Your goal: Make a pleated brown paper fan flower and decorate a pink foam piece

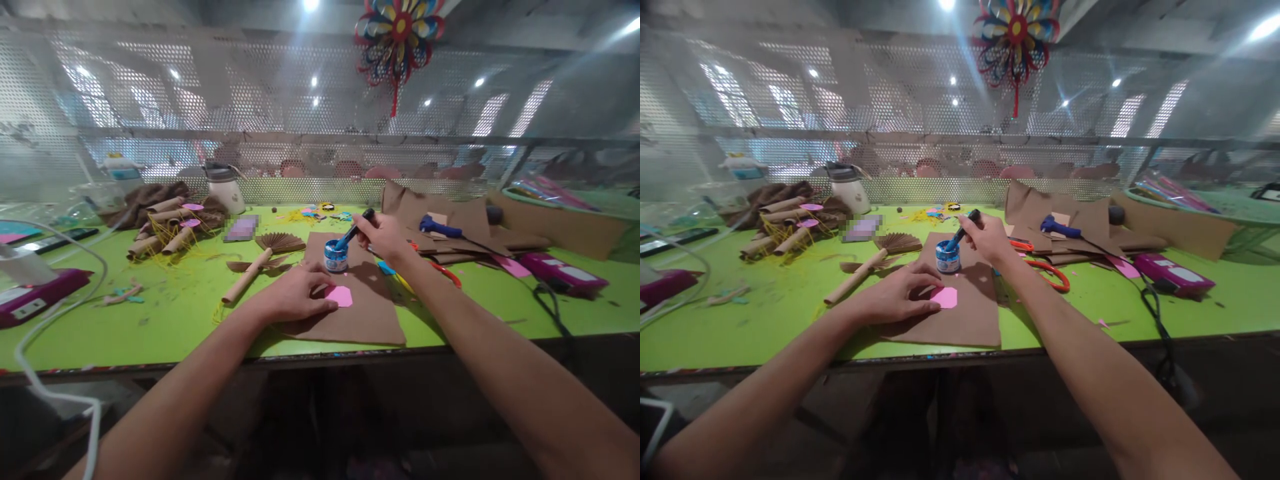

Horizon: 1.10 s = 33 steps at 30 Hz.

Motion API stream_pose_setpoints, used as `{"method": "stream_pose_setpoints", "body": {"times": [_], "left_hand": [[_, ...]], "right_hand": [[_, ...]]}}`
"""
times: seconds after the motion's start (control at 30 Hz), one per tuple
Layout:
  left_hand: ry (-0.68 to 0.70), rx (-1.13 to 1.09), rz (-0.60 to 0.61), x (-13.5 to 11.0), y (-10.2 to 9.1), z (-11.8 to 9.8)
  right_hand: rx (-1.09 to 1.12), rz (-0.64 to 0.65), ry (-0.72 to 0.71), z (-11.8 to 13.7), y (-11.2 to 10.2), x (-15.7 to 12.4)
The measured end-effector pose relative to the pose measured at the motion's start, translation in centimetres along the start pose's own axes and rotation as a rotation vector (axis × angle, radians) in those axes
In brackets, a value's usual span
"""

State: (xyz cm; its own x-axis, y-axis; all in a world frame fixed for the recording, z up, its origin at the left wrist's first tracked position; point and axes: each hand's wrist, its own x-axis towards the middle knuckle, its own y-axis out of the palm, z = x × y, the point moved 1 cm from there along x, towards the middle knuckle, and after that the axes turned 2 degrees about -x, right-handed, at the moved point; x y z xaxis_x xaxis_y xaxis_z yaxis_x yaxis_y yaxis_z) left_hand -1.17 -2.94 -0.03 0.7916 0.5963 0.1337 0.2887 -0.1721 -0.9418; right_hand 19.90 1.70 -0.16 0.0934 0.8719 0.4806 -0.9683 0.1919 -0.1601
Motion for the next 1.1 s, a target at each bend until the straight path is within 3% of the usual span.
{"method": "stream_pose_setpoints", "body": {"times": [0.3,0.77,1.1], "left_hand": [[-0.001,-0.016,0.021,-0.1,-0.3,0.0],[-0.014,-0.064,0.000,-0.1,-0.1,0.3],[-0.043,-0.051,0.007,-0.2,-0.3,0.1]], "right_hand": [[0.051,-0.025,-0.013,-0.1,-0.1,0.0],[0.188,-0.257,0.048,1.1,-0.7,0.1],[0.223,-0.192,0.099,0.2,-0.2,0.4]]}}
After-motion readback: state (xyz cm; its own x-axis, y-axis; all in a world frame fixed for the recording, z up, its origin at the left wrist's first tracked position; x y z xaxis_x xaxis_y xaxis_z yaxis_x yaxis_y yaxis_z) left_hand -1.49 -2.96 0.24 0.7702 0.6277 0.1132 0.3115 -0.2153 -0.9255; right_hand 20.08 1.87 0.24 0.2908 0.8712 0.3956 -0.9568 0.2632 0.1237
